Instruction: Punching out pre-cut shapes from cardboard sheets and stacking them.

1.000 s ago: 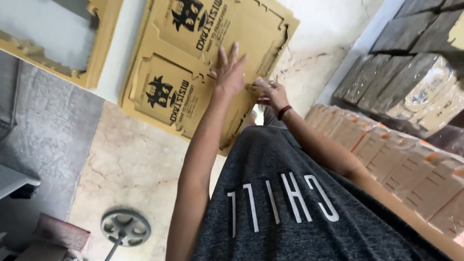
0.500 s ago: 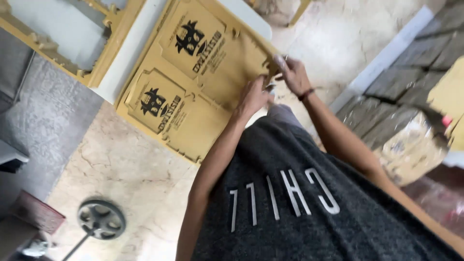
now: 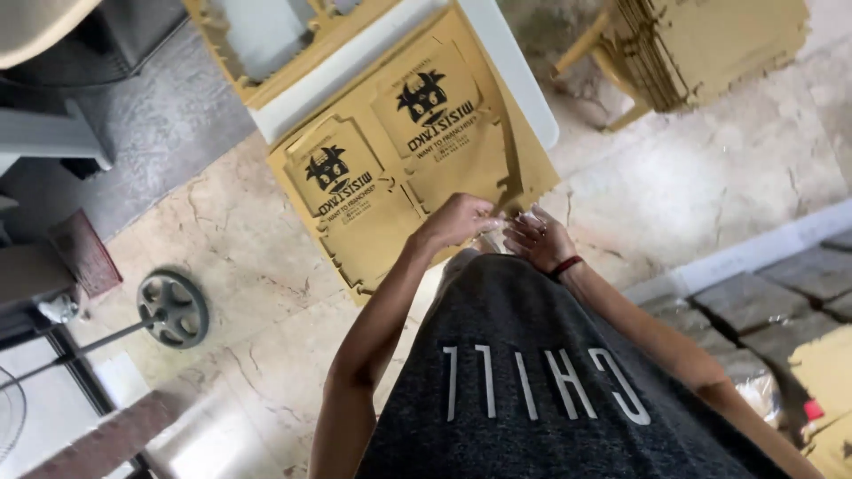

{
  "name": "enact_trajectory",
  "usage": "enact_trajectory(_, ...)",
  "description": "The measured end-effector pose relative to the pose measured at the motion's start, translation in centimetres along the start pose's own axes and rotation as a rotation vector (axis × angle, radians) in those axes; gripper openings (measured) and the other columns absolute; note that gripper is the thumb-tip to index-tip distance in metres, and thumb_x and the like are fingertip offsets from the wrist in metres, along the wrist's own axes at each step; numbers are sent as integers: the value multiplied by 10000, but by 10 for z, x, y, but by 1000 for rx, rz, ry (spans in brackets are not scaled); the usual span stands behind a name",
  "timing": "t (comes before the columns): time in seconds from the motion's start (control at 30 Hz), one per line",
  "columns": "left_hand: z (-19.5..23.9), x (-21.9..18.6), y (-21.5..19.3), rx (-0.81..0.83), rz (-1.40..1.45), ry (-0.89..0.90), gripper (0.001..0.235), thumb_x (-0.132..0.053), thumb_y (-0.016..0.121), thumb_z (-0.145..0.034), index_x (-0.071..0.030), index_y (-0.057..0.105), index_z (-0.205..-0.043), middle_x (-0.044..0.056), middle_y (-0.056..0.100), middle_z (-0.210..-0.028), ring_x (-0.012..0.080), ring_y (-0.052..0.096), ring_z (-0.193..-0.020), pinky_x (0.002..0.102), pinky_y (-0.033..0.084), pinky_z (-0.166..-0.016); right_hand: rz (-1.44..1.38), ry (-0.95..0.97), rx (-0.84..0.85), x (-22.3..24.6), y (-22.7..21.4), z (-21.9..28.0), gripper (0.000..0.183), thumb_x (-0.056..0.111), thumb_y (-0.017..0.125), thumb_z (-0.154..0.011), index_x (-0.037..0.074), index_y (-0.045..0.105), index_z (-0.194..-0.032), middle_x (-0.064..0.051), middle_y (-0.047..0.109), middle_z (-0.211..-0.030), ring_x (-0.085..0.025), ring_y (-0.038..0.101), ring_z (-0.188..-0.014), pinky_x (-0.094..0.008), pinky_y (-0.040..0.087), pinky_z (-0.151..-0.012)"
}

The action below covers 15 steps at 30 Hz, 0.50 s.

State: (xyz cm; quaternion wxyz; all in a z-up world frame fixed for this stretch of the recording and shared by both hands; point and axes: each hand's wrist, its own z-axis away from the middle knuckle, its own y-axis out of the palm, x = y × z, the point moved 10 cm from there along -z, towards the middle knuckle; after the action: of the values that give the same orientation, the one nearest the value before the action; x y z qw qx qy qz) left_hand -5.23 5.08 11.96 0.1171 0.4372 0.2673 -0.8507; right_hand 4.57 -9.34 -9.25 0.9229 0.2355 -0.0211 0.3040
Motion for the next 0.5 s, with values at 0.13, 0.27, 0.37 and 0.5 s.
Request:
enact_trajectory(0.13,-4,3,4,15,25,55,240,-301,749,-875,-80,685,-806,144,719,-762,227,644,-714,395,517,-727,-61,-6,-54,8,21,16,539,588,616,-991,59,620,-886,-54,501,-808,-348,679,-918,-550,610,-938)
enact_trajectory(0.27,9,-10,3,43,18,107,261,-317,753,-885,-60,709,-866,173,723,-785,347,666,-714,439,520,-719,164,-215,-51,36,44,28,515,508,644,-1011,-6,638,-981,-79,501,-706,-351,650,-608,-668,630,-779)
enact_trajectory(0.37,4,4,9,19,2,154,208,-297,735,-900,-90,730,-903,160,743,-830,378,707,-785,440,536,-738,630,-468,-89,52,-14,-78,269,111,735,-876,-90,579,-964,-244,601,-732,-422,703,-617,-640,633,-645)
enact_trajectory(0.5,14,4,-5,-32,-8,197,198,-286,712,-918,-90,729,-913,168,741,-834,387,707,-792,459,542,-733,837,-590,-103,77,64,15,225,126,619,-993,-55,693,-1104,-248,691,-816,-369,733,-675,-540,653,-611)
